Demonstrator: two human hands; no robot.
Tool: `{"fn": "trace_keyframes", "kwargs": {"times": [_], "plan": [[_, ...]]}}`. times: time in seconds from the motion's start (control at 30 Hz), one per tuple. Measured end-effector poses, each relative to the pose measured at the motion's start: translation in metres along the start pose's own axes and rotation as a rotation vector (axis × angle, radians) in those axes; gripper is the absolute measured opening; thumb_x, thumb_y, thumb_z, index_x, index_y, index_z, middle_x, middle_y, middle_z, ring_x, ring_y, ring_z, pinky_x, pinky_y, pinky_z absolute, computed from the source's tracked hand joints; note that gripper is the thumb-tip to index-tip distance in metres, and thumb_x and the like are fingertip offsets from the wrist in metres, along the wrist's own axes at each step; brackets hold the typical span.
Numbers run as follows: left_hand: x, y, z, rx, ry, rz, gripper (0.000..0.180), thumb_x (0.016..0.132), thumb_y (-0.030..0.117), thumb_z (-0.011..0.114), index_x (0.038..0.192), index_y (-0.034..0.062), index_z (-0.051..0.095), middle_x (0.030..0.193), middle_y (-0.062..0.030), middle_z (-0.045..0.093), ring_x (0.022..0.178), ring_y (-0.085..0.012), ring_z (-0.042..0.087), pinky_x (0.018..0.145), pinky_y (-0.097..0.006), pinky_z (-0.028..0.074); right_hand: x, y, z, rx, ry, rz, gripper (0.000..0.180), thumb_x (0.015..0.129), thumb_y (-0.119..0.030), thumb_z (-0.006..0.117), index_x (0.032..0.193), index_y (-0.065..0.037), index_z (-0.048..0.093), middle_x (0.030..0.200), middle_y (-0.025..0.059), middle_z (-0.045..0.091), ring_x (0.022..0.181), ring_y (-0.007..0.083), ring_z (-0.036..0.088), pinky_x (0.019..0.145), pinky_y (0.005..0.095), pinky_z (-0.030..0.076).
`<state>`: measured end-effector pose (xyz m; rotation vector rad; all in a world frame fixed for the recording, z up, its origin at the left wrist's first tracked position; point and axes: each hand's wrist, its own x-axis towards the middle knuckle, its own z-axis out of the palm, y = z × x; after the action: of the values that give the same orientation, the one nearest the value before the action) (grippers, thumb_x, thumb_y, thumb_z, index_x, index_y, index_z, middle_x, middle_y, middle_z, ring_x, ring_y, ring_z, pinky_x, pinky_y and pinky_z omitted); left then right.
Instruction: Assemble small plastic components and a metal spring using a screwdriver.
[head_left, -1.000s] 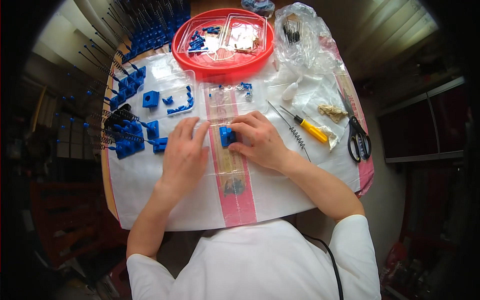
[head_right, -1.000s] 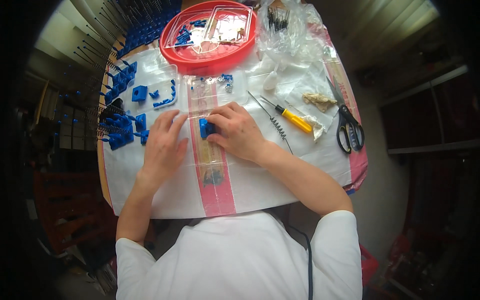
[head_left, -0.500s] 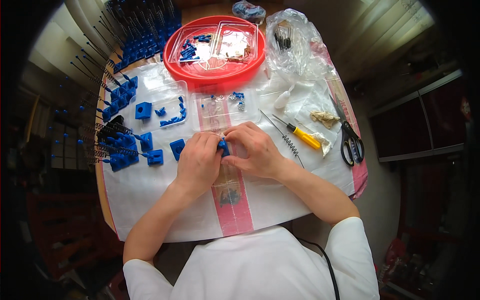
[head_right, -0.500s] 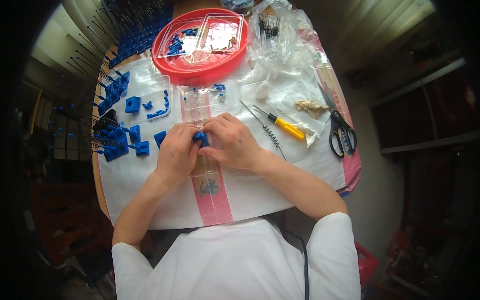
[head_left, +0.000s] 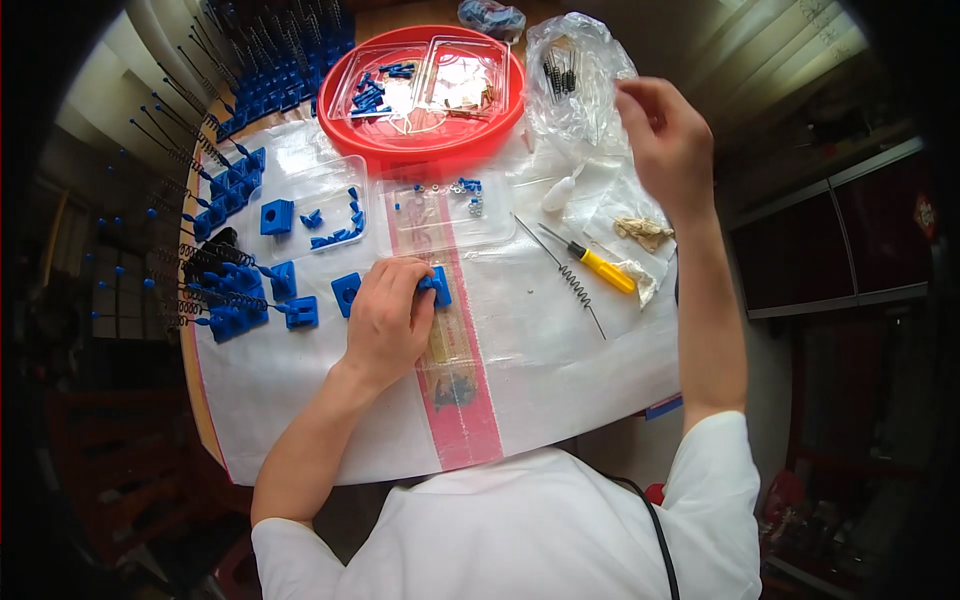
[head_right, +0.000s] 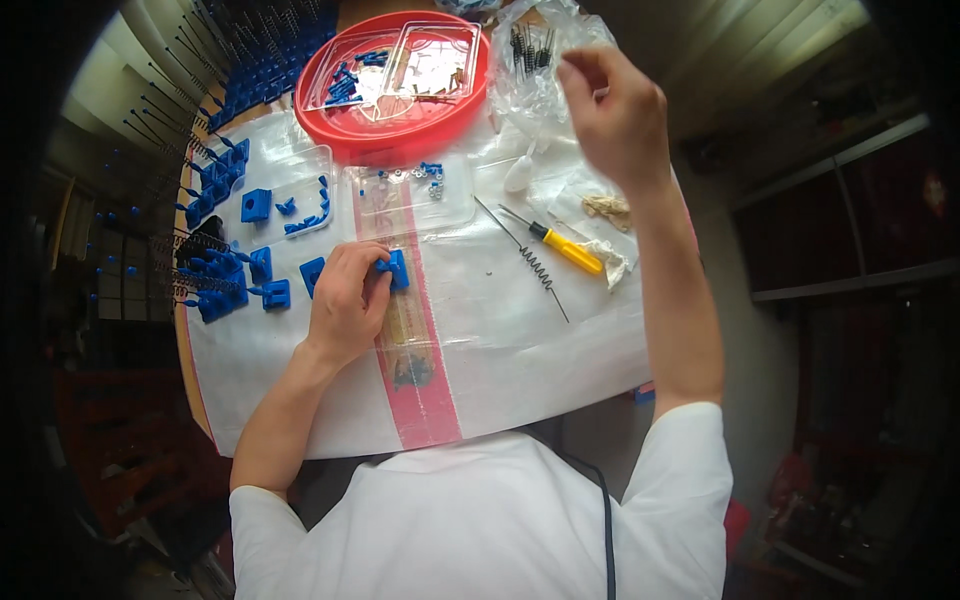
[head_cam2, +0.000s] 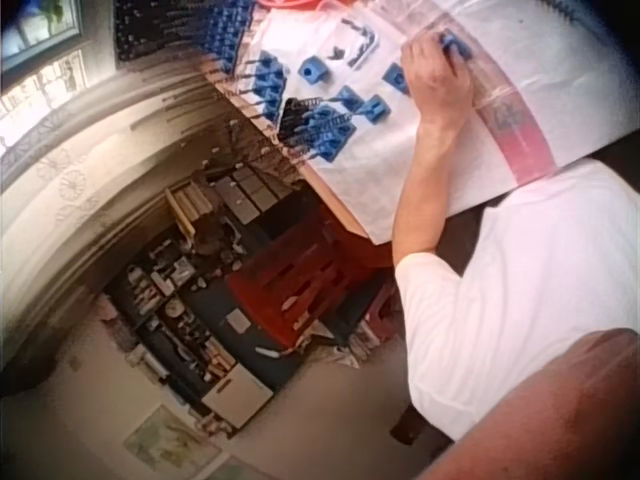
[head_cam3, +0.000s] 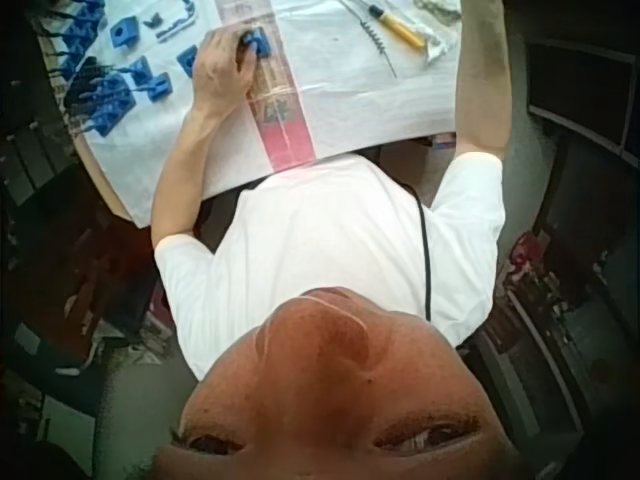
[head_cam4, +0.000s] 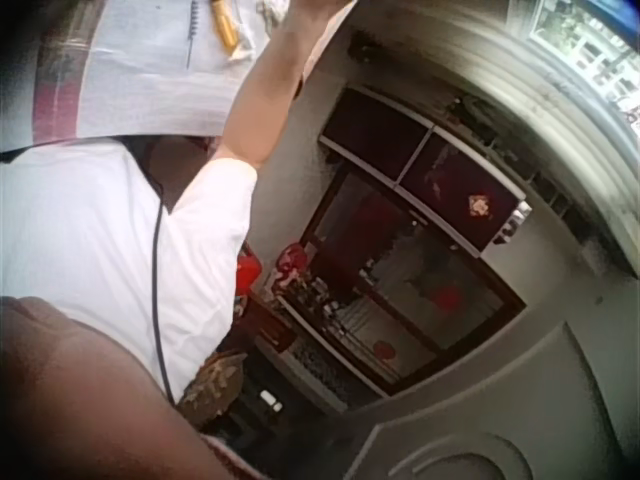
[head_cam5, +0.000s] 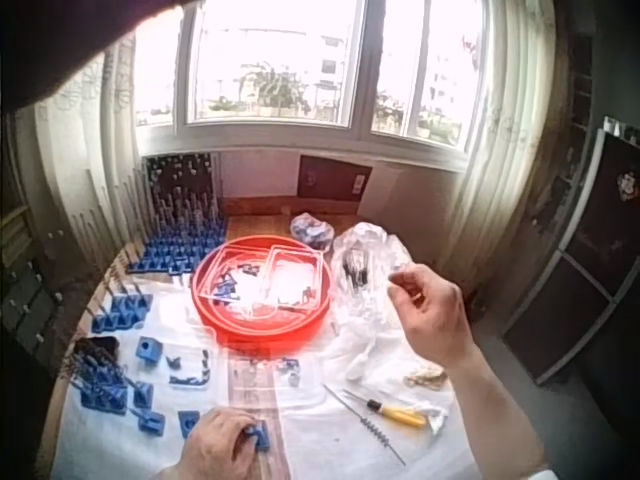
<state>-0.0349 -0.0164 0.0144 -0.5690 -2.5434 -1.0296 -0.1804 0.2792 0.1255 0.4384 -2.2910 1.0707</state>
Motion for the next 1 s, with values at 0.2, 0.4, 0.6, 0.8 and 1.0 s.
{"fn": "trace_keyframes", "kwargs": {"times": [0.2,0.4,0.6,0.8,1.0], "plan": [[0.001,0.005,-0.004,0.016,-0.004,0.046,0.034,0.077,-0.005,0.068,0.110,-0.0004,0.059,0.104,-0.0167,0.065,0.099,-0.0359,0.061,0.085,-0.041,0.050,0.071,0.109,0.061,-0.289,-0.282,0.173,0.030,0.087,-0.029,0.069,0.105,-0.005,0.073,0.100,0.0183,0.073,0.096,0.0310,0.071,0.088,0.0399,0.054],[-0.002,-0.001,-0.006,0.031,-0.023,0.078,0.034,0.077,-0.004,0.068,0.110,-0.0005,0.059,0.104,-0.0165,0.064,0.099,-0.0352,0.061,0.086,-0.042,0.050,0.090,0.157,0.107,-0.613,-0.462,0.321,0.037,0.081,-0.035,0.074,0.099,-0.003,0.075,0.101,0.0210,0.072,0.099,0.0359,0.070,0.088,0.0417,0.054],[-0.002,0.001,-0.007,0.040,-0.012,0.078,0.045,0.076,-0.001,0.071,0.120,-0.0005,0.059,0.104,-0.0153,0.064,0.101,-0.0341,0.060,0.088,-0.042,0.050,0.096,0.170,0.112,-0.486,-0.388,0.459,0.032,0.078,-0.026,0.071,0.100,-0.003,0.075,0.103,0.0209,0.072,0.099,0.0350,0.070,0.090,0.0412,0.054],[0.001,0.010,-0.012,0.079,0.016,0.127,0.050,0.077,-0.001,0.071,0.124,-0.0002,0.055,0.111,-0.0161,0.061,0.103,-0.0344,0.060,0.089,-0.041,0.050,0.089,0.149,0.101,-0.499,-0.284,0.350,0.036,0.082,-0.027,0.069,0.108,-0.003,0.073,0.107,0.0188,0.072,0.105,0.0315,0.069,0.094,0.0394,0.052],[0.003,0.033,-0.033,0.121,0.057,0.383,0.045,0.070,-0.002,0.072,0.114,0.0012,0.062,0.100,-0.0128,0.061,0.078,-0.0267,0.063,0.066,-0.034,0.052,0.071,0.108,0.051,-0.356,-0.250,0.198,0.035,0.088,-0.030,0.067,0.109,-0.003,0.072,0.106,0.0167,0.073,0.100,0.0292,0.071,0.090,0.0367,0.053]]}}
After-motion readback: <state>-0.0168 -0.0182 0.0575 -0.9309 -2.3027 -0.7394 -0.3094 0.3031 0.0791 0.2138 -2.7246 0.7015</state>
